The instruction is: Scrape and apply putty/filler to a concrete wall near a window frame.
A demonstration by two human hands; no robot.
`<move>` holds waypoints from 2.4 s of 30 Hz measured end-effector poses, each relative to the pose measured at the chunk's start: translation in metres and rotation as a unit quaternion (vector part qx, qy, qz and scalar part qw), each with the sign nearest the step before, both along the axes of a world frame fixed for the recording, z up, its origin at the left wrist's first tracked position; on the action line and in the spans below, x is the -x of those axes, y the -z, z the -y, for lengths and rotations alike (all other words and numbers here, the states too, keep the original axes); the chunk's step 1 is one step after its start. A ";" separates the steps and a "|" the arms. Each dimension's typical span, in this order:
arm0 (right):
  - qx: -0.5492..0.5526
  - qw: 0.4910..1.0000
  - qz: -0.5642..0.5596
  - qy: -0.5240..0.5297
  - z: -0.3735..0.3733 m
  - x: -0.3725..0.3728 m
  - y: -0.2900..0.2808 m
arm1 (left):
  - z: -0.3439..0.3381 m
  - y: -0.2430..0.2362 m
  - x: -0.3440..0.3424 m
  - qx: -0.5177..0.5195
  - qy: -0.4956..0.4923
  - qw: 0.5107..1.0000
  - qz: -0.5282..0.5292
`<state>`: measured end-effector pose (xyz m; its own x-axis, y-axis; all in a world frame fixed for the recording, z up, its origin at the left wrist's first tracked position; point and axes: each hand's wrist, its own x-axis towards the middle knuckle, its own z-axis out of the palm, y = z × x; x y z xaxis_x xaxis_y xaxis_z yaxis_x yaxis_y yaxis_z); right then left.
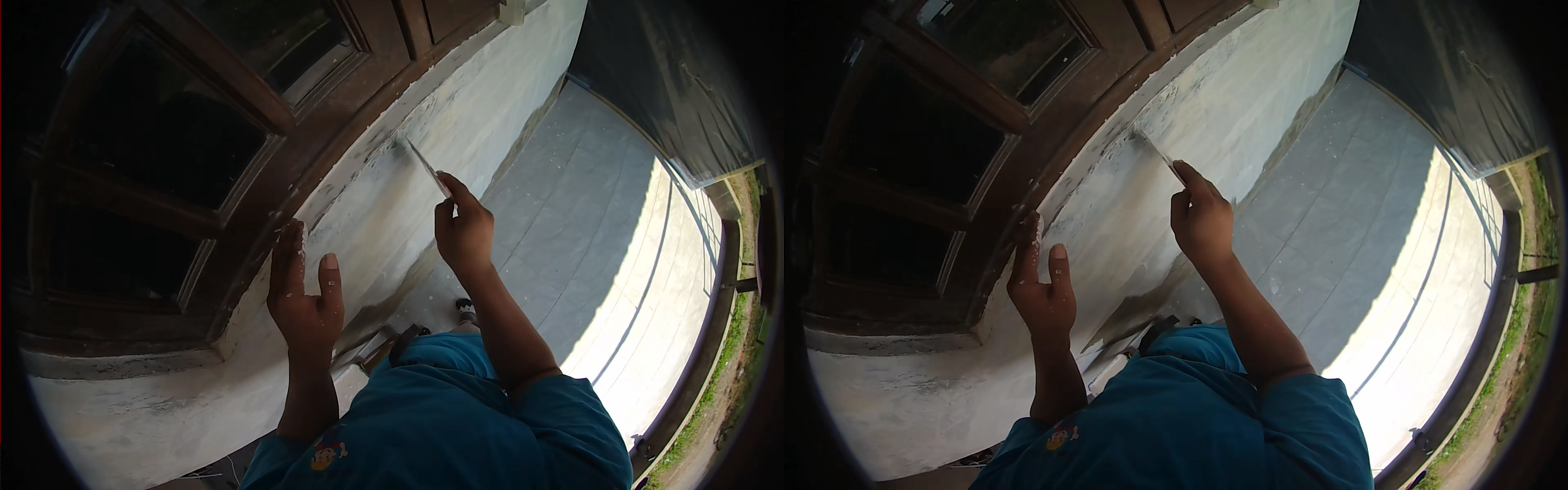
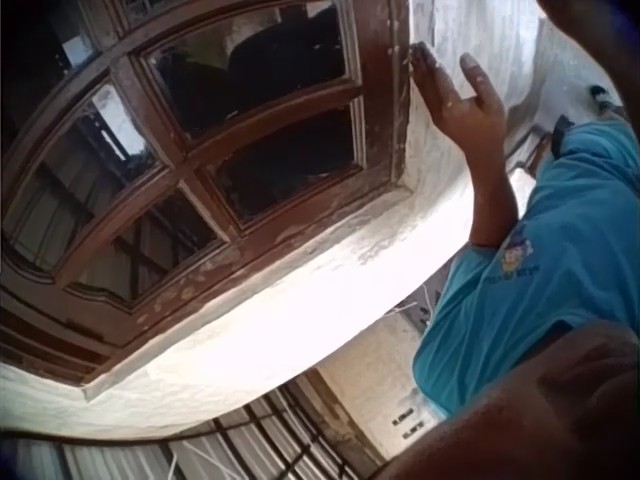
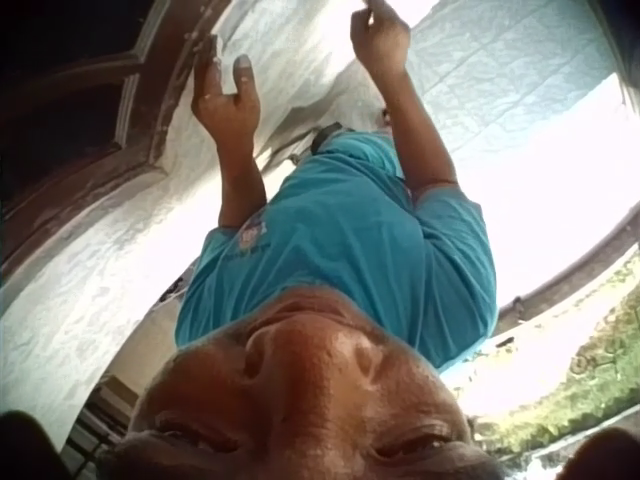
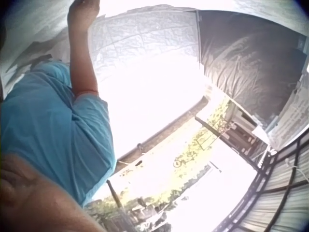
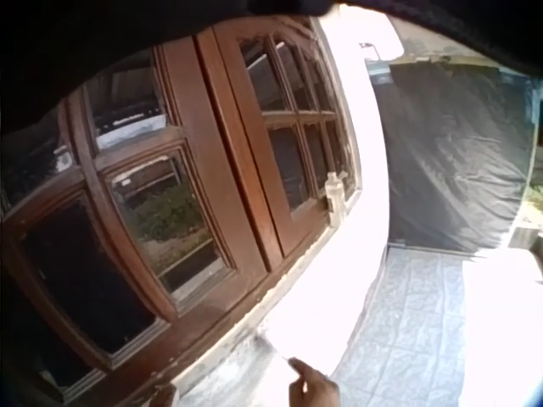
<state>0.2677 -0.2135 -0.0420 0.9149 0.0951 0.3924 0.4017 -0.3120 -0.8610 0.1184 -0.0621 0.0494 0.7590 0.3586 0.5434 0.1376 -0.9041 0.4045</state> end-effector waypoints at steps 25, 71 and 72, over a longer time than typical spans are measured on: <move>0.057 0.985 0.159 -0.015 -0.079 0.021 0.010 | -0.002 0.006 0.008 0.045 0.068 0.996 0.035; 0.111 0.973 0.146 -0.139 -0.001 0.054 -0.091 | -0.028 0.003 0.050 0.036 -0.046 0.997 0.045; 0.099 0.986 0.103 -0.087 0.005 0.047 -0.084 | -0.029 0.004 0.051 0.034 -0.041 0.998 0.044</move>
